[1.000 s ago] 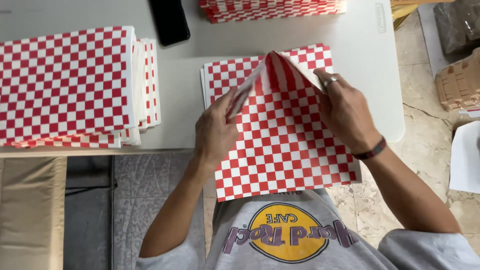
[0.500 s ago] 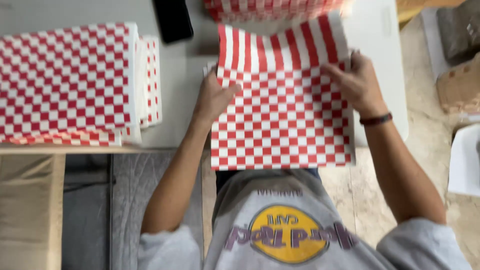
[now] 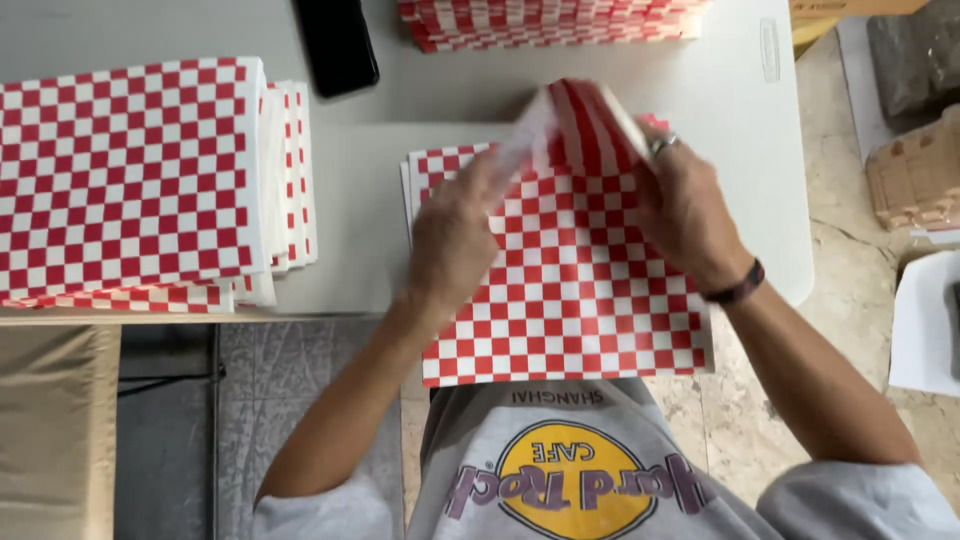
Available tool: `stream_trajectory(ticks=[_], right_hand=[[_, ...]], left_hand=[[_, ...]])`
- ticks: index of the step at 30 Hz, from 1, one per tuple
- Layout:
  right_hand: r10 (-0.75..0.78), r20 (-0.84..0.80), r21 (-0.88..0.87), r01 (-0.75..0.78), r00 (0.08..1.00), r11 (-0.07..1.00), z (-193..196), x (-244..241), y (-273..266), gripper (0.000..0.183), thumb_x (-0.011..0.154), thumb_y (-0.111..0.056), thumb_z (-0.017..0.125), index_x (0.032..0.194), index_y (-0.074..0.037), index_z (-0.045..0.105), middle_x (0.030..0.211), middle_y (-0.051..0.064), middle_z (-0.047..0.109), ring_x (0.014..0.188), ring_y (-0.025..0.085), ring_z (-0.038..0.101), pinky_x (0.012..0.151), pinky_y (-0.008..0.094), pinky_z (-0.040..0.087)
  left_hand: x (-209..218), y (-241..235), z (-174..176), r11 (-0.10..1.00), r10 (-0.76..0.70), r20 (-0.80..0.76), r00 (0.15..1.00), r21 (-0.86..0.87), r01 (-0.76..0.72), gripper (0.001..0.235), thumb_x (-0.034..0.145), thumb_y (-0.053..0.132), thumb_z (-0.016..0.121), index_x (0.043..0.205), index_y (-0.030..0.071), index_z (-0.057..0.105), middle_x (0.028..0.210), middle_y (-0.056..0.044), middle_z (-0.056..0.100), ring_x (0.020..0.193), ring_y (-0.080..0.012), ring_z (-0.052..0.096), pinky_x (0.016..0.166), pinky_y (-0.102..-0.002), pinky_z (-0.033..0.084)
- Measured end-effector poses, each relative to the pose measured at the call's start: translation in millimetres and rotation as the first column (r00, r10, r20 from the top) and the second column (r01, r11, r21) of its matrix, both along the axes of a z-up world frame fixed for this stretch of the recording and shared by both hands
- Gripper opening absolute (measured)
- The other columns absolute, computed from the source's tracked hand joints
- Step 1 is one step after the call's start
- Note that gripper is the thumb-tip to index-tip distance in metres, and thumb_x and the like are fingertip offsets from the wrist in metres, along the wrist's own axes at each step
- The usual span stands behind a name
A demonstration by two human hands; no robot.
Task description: Folding checkered paper sheets into a specific shape and stacking them on a table.
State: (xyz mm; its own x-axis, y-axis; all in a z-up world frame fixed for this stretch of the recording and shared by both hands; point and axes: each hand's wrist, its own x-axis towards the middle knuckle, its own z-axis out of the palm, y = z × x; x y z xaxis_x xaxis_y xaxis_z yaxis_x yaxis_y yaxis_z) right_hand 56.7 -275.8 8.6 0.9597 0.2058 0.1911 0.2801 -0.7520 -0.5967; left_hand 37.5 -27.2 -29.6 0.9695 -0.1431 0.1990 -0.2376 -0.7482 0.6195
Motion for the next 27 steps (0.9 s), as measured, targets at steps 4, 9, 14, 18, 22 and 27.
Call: stream_trajectory(ticks=[4, 9, 14, 18, 22, 27], right_hand=[[0.227, 0.133, -0.186, -0.201, 0.965, 0.962, 16.8, -23.2, 7.8, 0.052, 0.098, 0.018, 0.043, 0.149, 0.014, 0.046, 0.139, 0.040, 0.054, 0.124, 0.058, 0.055, 0.095, 0.066, 0.051], [0.068, -0.212, 0.471, 0.040, 0.975, 0.881, -22.4, 10.9, -36.7, 0.046, 0.100, -0.008, 0.069, 0.140, 0.009, 0.051, 0.115, 0.030, 0.063, 0.105, 0.041, 0.064, 0.084, 0.055, 0.055], [-0.017, -0.352, 0.438, 0.180, 0.936, 0.881, -22.2, 12.9, -41.9, 0.029, 0.101, -0.019, 0.078, 0.121, 0.000, 0.068, 0.087, 0.015, 0.069, 0.068, 0.020, 0.066, 0.066, 0.033, 0.058], [-0.092, -0.164, 0.031, 0.098, 0.982, 0.995, -30.4, 0.5, -31.7, 0.049, 0.098, -0.024, 0.073, 0.141, -0.006, 0.060, 0.104, 0.030, 0.070, 0.098, 0.054, 0.066, 0.085, 0.066, 0.051], [0.026, 0.175, -0.249, 0.019, 0.984, 0.968, -20.1, -19.6, -20.5, 0.055, 0.097, 0.002, 0.059, 0.149, -0.017, 0.061, 0.101, 0.021, 0.073, 0.084, 0.045, 0.073, 0.068, 0.054, 0.059], [-0.093, -0.140, 0.231, 0.123, 0.986, 0.965, -20.0, -5.3, -32.5, 0.040, 0.096, -0.019, 0.071, 0.131, -0.004, 0.058, 0.099, 0.020, 0.064, 0.087, 0.038, 0.060, 0.070, 0.052, 0.050]], left_hand=[[-11.7, -14.3, -1.7, 0.933, -0.209, 0.200, 0.957, 0.334, 0.134, 0.075, 0.084, -0.016, 0.059, 0.154, 0.008, 0.047, 0.160, -0.017, 0.044, 0.128, -0.0398, 0.055, 0.097, -0.053, 0.052], [6.8, 29.1, 13.4, 0.858, -0.077, -0.211, 0.974, -0.512, -0.044, 0.074, 0.086, 0.004, 0.073, 0.153, 0.005, 0.041, 0.142, -0.022, 0.056, 0.124, -0.0426, 0.058, 0.100, -0.053, 0.052], [6.4, 45.9, 17.6, 0.661, -0.071, -0.507, 0.859, -0.669, -0.340, 0.066, 0.079, 0.024, 0.088, 0.136, 0.005, 0.062, 0.108, -0.014, 0.074, 0.095, -0.0258, 0.075, 0.081, -0.043, 0.062], [1.1, 40.6, -7.8, 0.863, -0.013, -0.361, 0.933, -0.475, -0.172, 0.058, 0.087, 0.022, 0.074, 0.141, 0.012, 0.057, 0.121, -0.017, 0.071, 0.111, -0.0364, 0.069, 0.087, -0.048, 0.059], [-10.7, 23.3, -17.4, 0.993, -0.042, 0.001, 0.999, -0.115, 0.041, 0.056, 0.095, -0.002, 0.058, 0.148, 0.015, 0.055, 0.125, -0.018, 0.070, 0.113, -0.0399, 0.068, 0.091, -0.051, 0.057], [-14.8, 33.8, 10.9, 0.936, -0.016, -0.206, 0.978, -0.348, -0.058, 0.048, 0.096, 0.020, 0.065, 0.141, 0.009, 0.053, 0.122, -0.018, 0.070, 0.111, -0.0373, 0.068, 0.093, -0.052, 0.054]])
